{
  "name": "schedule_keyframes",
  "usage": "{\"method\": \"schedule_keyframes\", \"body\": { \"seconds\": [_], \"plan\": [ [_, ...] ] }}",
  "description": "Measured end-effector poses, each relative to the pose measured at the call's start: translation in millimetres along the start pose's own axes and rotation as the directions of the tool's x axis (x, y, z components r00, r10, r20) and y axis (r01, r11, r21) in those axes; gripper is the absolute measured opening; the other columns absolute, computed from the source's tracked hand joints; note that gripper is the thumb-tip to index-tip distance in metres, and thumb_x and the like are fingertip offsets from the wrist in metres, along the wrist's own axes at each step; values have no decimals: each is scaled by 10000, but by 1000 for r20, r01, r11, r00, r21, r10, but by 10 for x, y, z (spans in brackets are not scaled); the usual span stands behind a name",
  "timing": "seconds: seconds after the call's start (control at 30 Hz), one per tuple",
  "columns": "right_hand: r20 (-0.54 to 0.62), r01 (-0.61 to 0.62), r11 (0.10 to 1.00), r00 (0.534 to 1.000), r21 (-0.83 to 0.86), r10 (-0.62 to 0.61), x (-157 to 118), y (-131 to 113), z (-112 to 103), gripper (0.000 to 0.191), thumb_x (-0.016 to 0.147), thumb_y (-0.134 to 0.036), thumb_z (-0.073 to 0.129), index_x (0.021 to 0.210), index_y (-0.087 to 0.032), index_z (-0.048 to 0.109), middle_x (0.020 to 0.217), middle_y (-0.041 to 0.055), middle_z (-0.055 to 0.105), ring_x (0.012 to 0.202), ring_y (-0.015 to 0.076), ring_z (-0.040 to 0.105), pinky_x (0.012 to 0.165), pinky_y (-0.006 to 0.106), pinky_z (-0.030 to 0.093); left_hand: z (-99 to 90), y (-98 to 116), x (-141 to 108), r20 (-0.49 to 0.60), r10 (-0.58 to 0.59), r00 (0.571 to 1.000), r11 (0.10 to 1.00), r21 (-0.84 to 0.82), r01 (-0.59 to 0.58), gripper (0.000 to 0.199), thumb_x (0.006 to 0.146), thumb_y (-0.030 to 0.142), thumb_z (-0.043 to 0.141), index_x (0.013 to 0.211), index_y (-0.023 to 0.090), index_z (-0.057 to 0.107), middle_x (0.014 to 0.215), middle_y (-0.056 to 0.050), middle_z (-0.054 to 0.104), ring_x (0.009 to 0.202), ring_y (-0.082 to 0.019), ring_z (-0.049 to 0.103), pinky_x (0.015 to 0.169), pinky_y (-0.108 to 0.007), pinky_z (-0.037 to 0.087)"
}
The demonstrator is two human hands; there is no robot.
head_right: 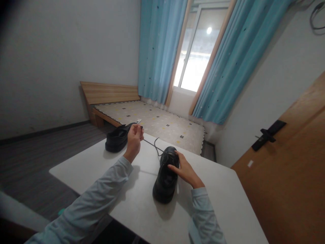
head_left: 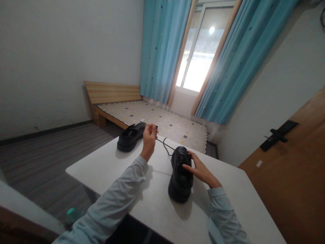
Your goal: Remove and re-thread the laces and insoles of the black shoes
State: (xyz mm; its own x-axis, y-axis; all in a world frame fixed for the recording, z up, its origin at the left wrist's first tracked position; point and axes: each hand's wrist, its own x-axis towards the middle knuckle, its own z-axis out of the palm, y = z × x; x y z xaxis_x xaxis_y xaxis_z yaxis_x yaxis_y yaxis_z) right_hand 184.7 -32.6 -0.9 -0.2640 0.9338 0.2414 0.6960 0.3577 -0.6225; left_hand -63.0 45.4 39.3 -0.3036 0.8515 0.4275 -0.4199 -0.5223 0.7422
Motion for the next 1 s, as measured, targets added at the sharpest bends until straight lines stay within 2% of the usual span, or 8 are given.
{"method": "schedule_keyframes", "body": {
  "seconds": [0.1, 0.17, 0.37, 0.63, 0.8, 0.9, 1.0],
  "plan": [
    [2, -7, 1000, 1000, -28, 7, -9, -30, -2, 710, 757, -497, 611, 1341, -203, 335, 1378, 139, 408, 1269, 271, 402, 1074, 457, 293, -13, 19, 11, -37, 10, 999, 1000, 1, -10, 243, 818, 416, 570, 832, 192, 475, 656, 39, 457, 485, -47, 370, 414, -138, 281],
    [-3, -5, 999, 1000, -44, 4, -13, -51, 3, 710, 756, -494, 611, 1340, -199, 336, 1374, 141, 408, 1266, 273, 404, 1071, 453, 299, -19, 11, 11, -21, 28, 999, 999, 24, -27, 242, 816, 411, 574, 827, 186, 482, 658, 35, 465, 491, -49, 378, 420, -143, 286],
    [-10, 4, 999, 1000, -50, -5, -6, -80, 21, 731, 745, -457, 628, 1345, -194, 306, 1362, 145, 410, 1251, 276, 412, 1059, 454, 312, -28, -40, -3, 138, 89, 986, 977, 178, -113, 235, 832, 395, 550, 848, 162, 525, 657, 21, 502, 525, -60, 405, 456, -156, 303],
    [-25, 57, 996, 998, -63, -58, -9, -85, 43, 628, 746, -416, 638, 1282, -233, 367, 1299, 111, 455, 1221, 270, 432, 1055, 471, 310, -3, -40, -35, 298, 81, 951, 943, 286, -170, 236, 841, 382, 524, 877, 151, 558, 723, -6, 572, 649, -92, 530, 588, -187, 400],
    [-50, 133, 990, 990, -39, -135, 7, -149, 56, 609, 751, -366, 640, 1294, -240, 393, 1272, 103, 470, 1222, 270, 427, 1055, 473, 311, 24, -10, -78, 454, 1, 891, 880, 423, -216, 230, 817, 359, 563, 841, 141, 631, 747, -16, 627, 680, -109, 550, 631, -206, 409],
    [-17, 196, 980, 980, -36, -196, 17, -233, 40, 575, 778, -320, 615, 1317, -270, 420, 1336, 90, 432, 1268, 267, 384, 1074, 462, 287, 28, -41, -113, 548, -118, 828, 802, 544, -246, 216, 815, 339, 567, 834, 147, 665, 771, -24, 666, 710, -121, 575, 652, -210, 415],
    [11, 209, 977, 978, -42, -209, 24, -290, 23, 482, 786, -284, 603, 1259, -286, 507, 1345, 79, 439, 1263, 269, 398, 1071, 459, 290, 17, -122, -151, 603, -262, 753, 699, 657, -283, 169, 807, 278, 575, 861, 167, 690, 804, -26, 697, 737, -130, 603, 669, -210, 424]
  ]
}}
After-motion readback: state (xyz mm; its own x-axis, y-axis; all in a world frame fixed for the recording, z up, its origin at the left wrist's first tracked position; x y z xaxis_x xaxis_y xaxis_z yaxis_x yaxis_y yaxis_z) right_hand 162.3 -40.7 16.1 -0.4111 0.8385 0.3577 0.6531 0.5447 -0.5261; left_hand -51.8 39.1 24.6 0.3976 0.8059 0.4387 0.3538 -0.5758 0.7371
